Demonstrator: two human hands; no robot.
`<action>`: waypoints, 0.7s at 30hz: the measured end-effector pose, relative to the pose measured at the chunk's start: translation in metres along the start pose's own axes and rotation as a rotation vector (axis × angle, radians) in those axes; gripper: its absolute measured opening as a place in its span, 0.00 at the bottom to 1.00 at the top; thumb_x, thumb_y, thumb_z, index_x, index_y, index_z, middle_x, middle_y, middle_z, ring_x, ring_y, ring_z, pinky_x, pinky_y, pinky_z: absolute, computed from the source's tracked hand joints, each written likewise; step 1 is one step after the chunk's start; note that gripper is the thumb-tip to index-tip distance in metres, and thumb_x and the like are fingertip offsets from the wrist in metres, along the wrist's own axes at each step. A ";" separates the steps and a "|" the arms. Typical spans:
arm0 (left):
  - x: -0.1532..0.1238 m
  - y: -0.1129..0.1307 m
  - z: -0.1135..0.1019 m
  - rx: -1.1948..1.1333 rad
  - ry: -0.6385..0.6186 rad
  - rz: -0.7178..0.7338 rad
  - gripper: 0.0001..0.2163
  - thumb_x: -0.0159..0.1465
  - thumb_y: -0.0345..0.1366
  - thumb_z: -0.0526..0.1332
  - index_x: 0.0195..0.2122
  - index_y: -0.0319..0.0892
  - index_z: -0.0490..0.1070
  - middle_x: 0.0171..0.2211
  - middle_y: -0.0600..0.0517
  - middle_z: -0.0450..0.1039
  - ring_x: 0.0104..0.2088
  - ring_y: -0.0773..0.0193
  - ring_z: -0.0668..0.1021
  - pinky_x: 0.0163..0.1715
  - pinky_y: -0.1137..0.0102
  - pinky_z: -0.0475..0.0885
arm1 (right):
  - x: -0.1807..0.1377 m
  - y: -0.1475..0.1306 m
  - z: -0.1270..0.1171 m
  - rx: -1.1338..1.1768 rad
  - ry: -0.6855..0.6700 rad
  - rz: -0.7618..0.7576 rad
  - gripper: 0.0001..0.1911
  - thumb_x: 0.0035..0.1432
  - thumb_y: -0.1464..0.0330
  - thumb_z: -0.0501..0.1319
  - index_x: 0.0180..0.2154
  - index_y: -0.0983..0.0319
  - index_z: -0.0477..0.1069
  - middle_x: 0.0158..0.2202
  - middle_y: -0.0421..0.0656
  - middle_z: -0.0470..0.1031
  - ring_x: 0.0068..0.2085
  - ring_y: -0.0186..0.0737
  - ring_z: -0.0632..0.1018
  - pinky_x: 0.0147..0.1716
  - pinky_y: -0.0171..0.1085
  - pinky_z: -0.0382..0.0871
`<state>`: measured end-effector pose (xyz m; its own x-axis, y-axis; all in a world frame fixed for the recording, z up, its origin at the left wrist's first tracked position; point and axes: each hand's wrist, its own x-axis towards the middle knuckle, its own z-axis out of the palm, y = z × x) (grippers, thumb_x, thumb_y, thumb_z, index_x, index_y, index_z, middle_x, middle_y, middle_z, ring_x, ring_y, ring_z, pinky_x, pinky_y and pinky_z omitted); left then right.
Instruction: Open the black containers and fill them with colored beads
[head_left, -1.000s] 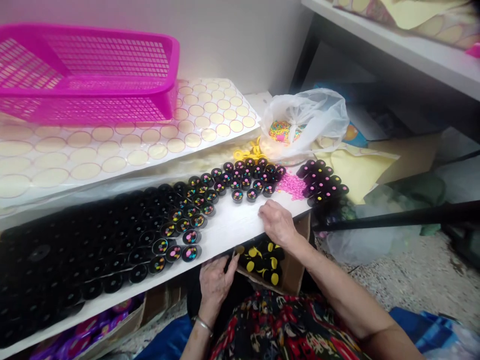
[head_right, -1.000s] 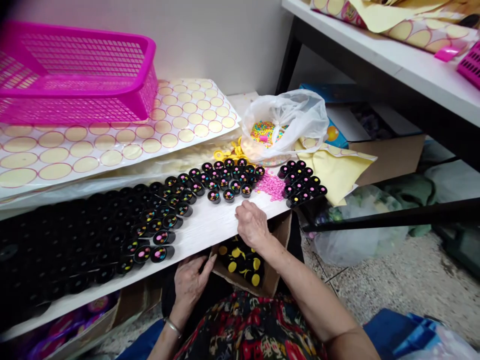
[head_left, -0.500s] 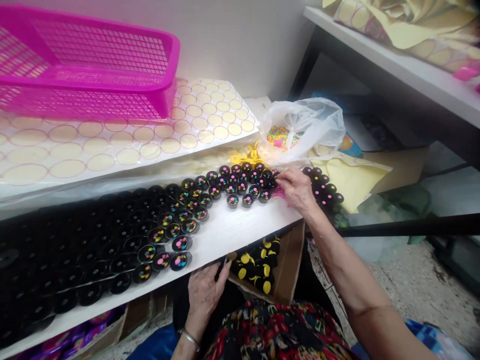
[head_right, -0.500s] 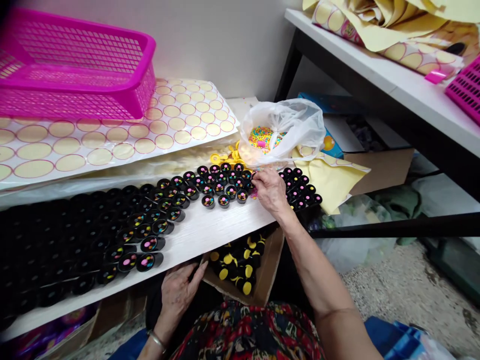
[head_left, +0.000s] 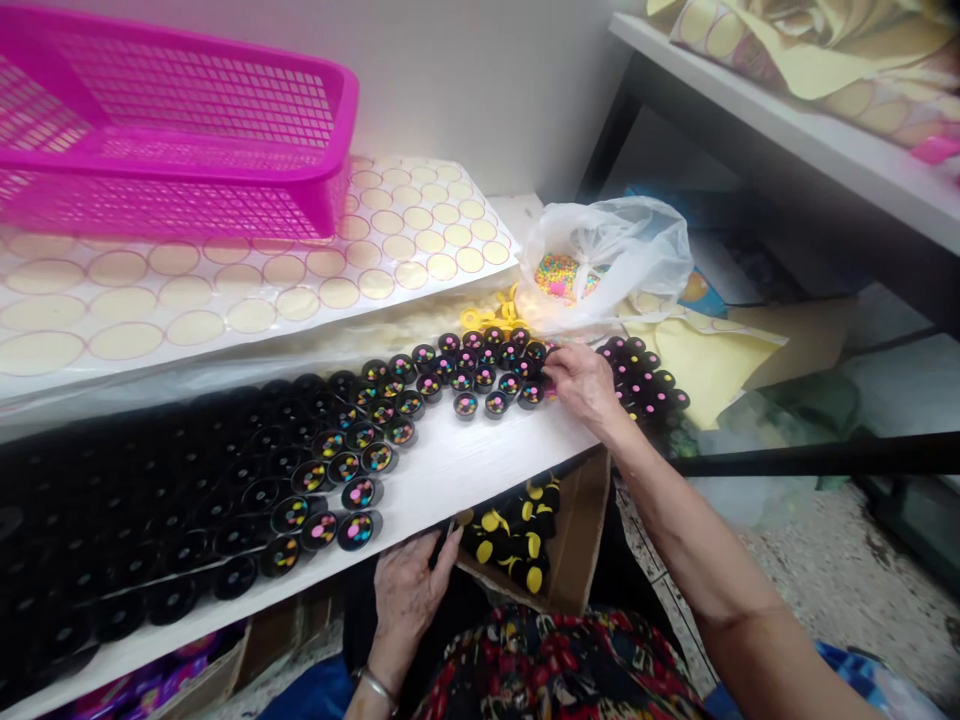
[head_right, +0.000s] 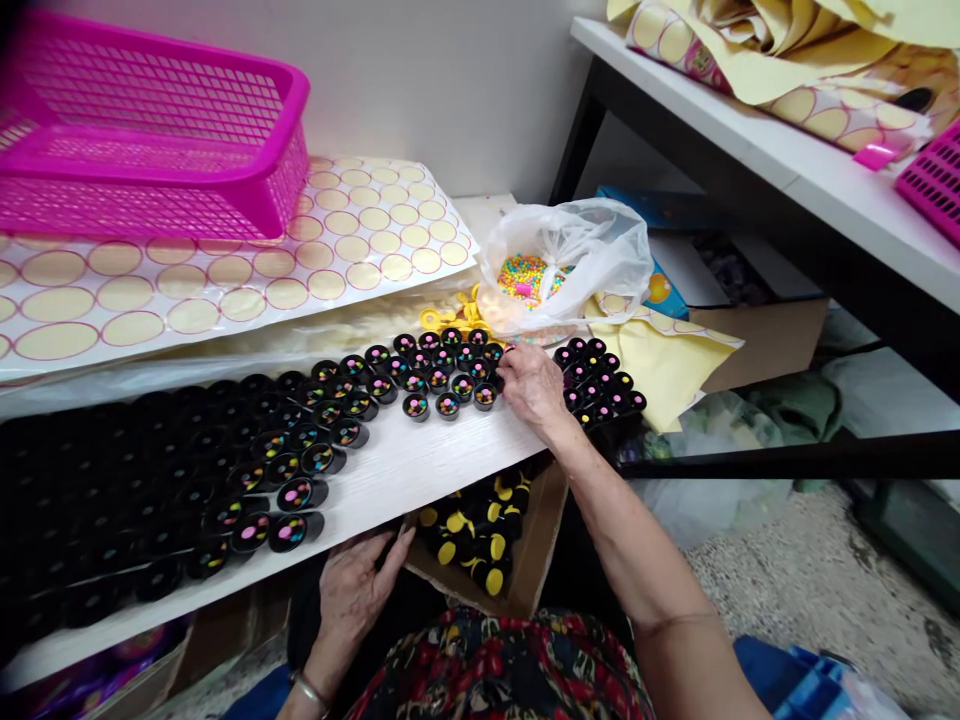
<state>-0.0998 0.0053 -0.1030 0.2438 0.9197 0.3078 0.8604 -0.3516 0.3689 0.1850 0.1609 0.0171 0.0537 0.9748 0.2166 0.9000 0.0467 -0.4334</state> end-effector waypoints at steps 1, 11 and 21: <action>0.000 0.000 0.000 -0.001 -0.003 -0.002 0.14 0.60 0.45 0.58 0.26 0.42 0.74 0.23 0.52 0.77 0.24 0.65 0.77 0.29 0.71 0.66 | 0.000 0.000 0.001 0.022 0.010 0.013 0.07 0.51 0.70 0.57 0.24 0.60 0.72 0.28 0.42 0.72 0.36 0.40 0.71 0.36 0.36 0.61; 0.000 0.000 0.000 0.014 -0.003 -0.003 0.13 0.59 0.45 0.58 0.26 0.42 0.74 0.23 0.53 0.76 0.24 0.64 0.77 0.30 0.70 0.66 | -0.006 0.001 0.006 0.441 0.231 0.125 0.06 0.48 0.70 0.56 0.22 0.62 0.70 0.24 0.39 0.68 0.29 0.35 0.69 0.32 0.34 0.63; -0.001 -0.002 0.003 -0.003 0.019 -0.002 0.13 0.59 0.45 0.59 0.26 0.41 0.74 0.23 0.53 0.77 0.24 0.65 0.77 0.29 0.71 0.66 | -0.002 0.005 0.009 0.328 0.132 0.048 0.07 0.48 0.70 0.57 0.22 0.61 0.71 0.25 0.40 0.69 0.30 0.37 0.70 0.33 0.36 0.63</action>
<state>-0.1002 0.0055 -0.1061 0.2339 0.9169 0.3235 0.8595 -0.3505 0.3721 0.1852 0.1610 0.0062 0.1670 0.9420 0.2913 0.7097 0.0902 -0.6987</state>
